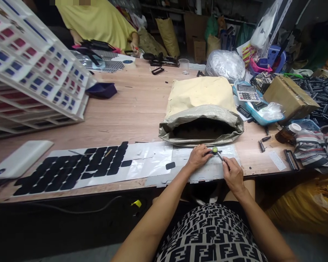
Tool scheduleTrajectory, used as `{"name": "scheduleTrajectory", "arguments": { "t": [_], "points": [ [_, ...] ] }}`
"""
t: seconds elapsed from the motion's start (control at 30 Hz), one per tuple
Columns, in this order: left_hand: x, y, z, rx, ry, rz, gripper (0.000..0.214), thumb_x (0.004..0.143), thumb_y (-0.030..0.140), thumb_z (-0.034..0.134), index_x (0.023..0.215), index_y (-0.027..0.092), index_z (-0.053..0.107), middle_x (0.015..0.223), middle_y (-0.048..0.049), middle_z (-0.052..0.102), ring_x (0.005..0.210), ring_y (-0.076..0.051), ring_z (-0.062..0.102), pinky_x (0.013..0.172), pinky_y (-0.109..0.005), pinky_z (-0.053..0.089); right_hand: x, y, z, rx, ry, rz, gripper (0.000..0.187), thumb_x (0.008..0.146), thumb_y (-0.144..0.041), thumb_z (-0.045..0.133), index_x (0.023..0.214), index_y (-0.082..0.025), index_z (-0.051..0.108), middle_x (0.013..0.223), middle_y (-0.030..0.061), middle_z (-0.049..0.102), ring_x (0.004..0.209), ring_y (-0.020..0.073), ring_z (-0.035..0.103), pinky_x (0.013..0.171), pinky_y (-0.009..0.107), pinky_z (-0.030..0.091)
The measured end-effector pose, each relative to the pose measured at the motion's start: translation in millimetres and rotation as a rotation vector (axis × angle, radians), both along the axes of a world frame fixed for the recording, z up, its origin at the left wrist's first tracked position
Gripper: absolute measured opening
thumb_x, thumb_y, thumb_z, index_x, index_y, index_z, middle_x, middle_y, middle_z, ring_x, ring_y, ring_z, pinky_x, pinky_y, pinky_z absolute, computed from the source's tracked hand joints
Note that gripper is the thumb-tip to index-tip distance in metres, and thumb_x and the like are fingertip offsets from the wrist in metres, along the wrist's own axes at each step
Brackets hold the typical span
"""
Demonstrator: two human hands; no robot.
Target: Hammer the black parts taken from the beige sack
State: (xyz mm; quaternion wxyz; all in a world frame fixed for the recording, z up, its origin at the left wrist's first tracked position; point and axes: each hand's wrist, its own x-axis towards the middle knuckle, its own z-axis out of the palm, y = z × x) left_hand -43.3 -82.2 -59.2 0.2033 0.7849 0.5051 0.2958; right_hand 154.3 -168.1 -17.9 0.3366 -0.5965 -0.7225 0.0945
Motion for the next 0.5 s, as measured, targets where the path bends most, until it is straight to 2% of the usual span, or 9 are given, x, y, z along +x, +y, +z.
{"name": "scheduleTrajectory", "arguments": {
  "t": [0.13, 0.27, 0.37, 0.5],
  "points": [
    [-1, 0, 1.3, -0.008, -0.030, -0.009, 0.014, 0.091, 0.030, 0.069, 0.101, 0.028, 0.077, 0.085, -0.0016, 0.061, 0.084, -0.018, 0.055, 0.079, -0.033, 0.041, -5, 0, -3.0, -0.026, 0.003, 0.017, 0.031, 0.100, -0.027, 0.046, 0.119, -0.020, 0.070, 0.099, 0.0082, 0.071, 0.094, 0.0199, 0.067, 0.086, 0.030, 0.052],
    [0, 1, -3.6, -0.024, -0.057, 0.009, 0.021, 0.087, 0.031, 0.073, 0.107, 0.024, 0.077, 0.086, -0.0020, 0.062, 0.086, -0.019, 0.056, 0.081, -0.033, 0.042, 9, 4, -2.0, -0.032, 0.038, -0.034, 0.029, 0.099, -0.029, 0.048, 0.115, -0.020, 0.071, 0.099, 0.0082, 0.071, 0.094, 0.0207, 0.067, 0.086, 0.031, 0.052],
    [0, 2, -6.5, -0.030, -0.064, 0.023, 0.023, 0.085, 0.031, 0.073, 0.106, 0.023, 0.077, 0.086, -0.0017, 0.063, 0.086, -0.019, 0.057, 0.083, -0.034, 0.043, 37, 14, 0.2, 0.033, 0.010, -0.158, 0.030, 0.098, -0.030, 0.049, 0.113, -0.019, 0.072, 0.102, 0.0100, 0.071, 0.095, 0.0221, 0.065, 0.085, 0.032, 0.050],
    [0, 2, -5.0, -0.033, -0.063, 0.025, 0.022, 0.084, 0.031, 0.072, 0.105, 0.024, 0.076, 0.083, -0.0013, 0.062, 0.084, -0.019, 0.058, 0.083, -0.034, 0.044, 80, 30, -5.2, 0.092, -0.192, -0.392, 0.029, 0.094, -0.027, 0.051, 0.111, -0.017, 0.073, 0.096, 0.0110, 0.069, 0.088, 0.0239, 0.059, 0.078, 0.034, 0.044]
  ]
}}
